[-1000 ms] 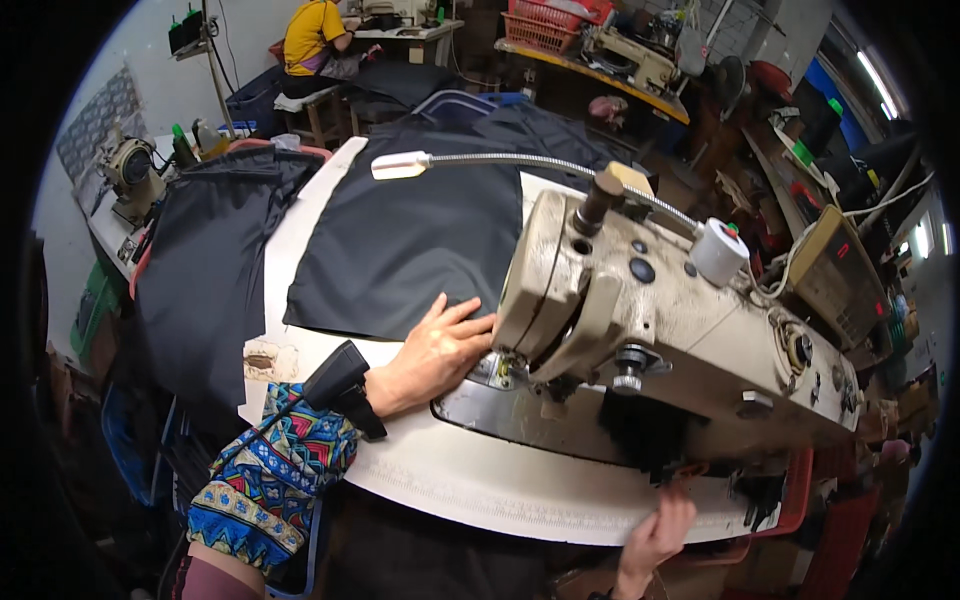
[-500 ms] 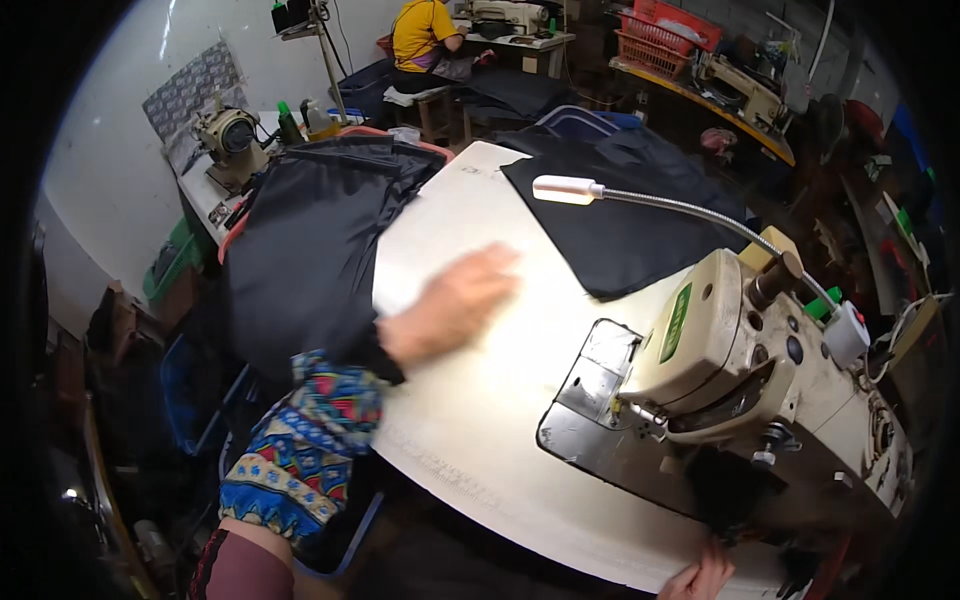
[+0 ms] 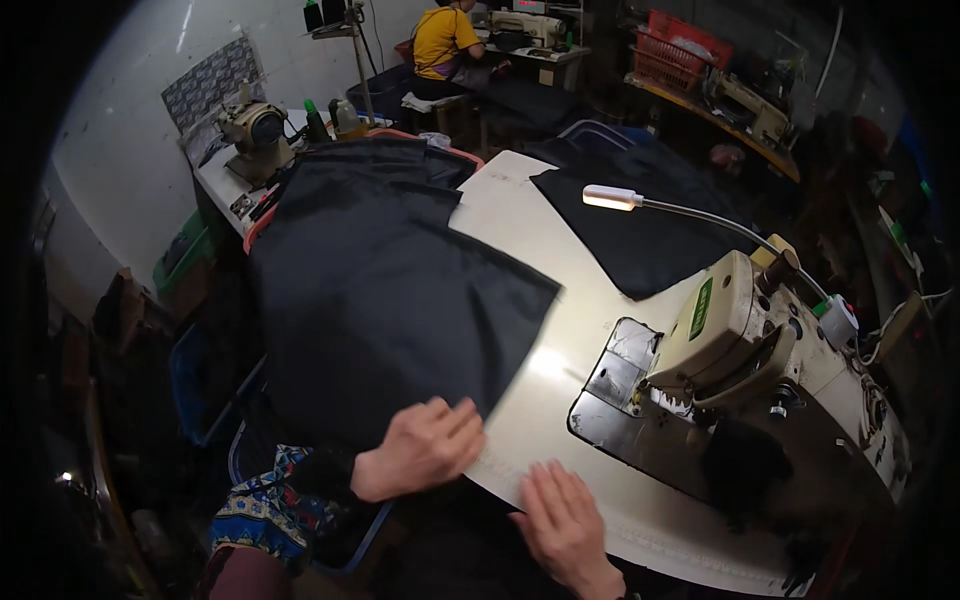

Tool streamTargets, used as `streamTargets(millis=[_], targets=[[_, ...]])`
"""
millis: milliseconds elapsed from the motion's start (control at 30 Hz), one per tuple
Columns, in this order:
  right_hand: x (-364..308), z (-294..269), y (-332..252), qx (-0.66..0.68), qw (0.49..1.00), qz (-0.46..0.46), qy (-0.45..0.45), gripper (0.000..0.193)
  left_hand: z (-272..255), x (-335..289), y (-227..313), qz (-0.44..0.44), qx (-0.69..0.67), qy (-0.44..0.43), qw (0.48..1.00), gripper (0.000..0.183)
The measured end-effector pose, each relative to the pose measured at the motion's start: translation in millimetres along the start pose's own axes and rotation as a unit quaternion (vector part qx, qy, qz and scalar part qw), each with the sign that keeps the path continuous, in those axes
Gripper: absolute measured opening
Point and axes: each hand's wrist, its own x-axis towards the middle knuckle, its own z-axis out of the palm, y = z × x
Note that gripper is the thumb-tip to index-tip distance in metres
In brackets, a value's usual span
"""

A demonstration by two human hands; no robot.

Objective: The person sews a black fabric bag using a sewing machine, periodically folding the material and inserting small black straps into the seams. They also handle a small metal bobbin, winding it and placing it into the machine before resuming the sewing process.

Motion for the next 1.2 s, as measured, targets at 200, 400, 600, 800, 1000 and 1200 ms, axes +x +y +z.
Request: streamTargets(millis=[200, 400, 600, 800, 1000, 1200], targets=[[18.0, 4.7, -12.8, -0.086, 0.983, -0.053, -0.155, 0.067, 16.8, 16.1, -86.3, -0.226, -0.230, 0.167, 0.932, 0.014], [-23.5, 14.8, 1.0, -0.156, 0.987, -0.005, -0.035, 0.051, 61.8, -6.0, -155.7, -0.312, -0.060, 0.106, 0.942, 0.049], [-3.4, 8.8, -17.4, -0.141, 0.990, 0.007, -0.029, 0.046, 71.3, 13.7, -200.4, -0.300, -0.138, 0.136, 0.934, 0.040], [-9.3, 10.5, -15.6, -0.129, 0.991, -0.032, -0.004, 0.036, 73.3, 24.3, -221.5, -0.299, -0.131, 0.147, 0.933, 0.034], [-2.3, 21.5, -10.7, -0.070, 0.991, -0.070, 0.090, 0.021, 40.8, 29.6, -215.7, -0.294, -0.119, 0.262, 0.911, 0.026], [4.8, 22.5, -7.6, -0.069, 0.991, -0.050, 0.103, 0.018, -72.9, 12.9, -204.5, -0.288, -0.255, 0.289, 0.877, 0.027]])
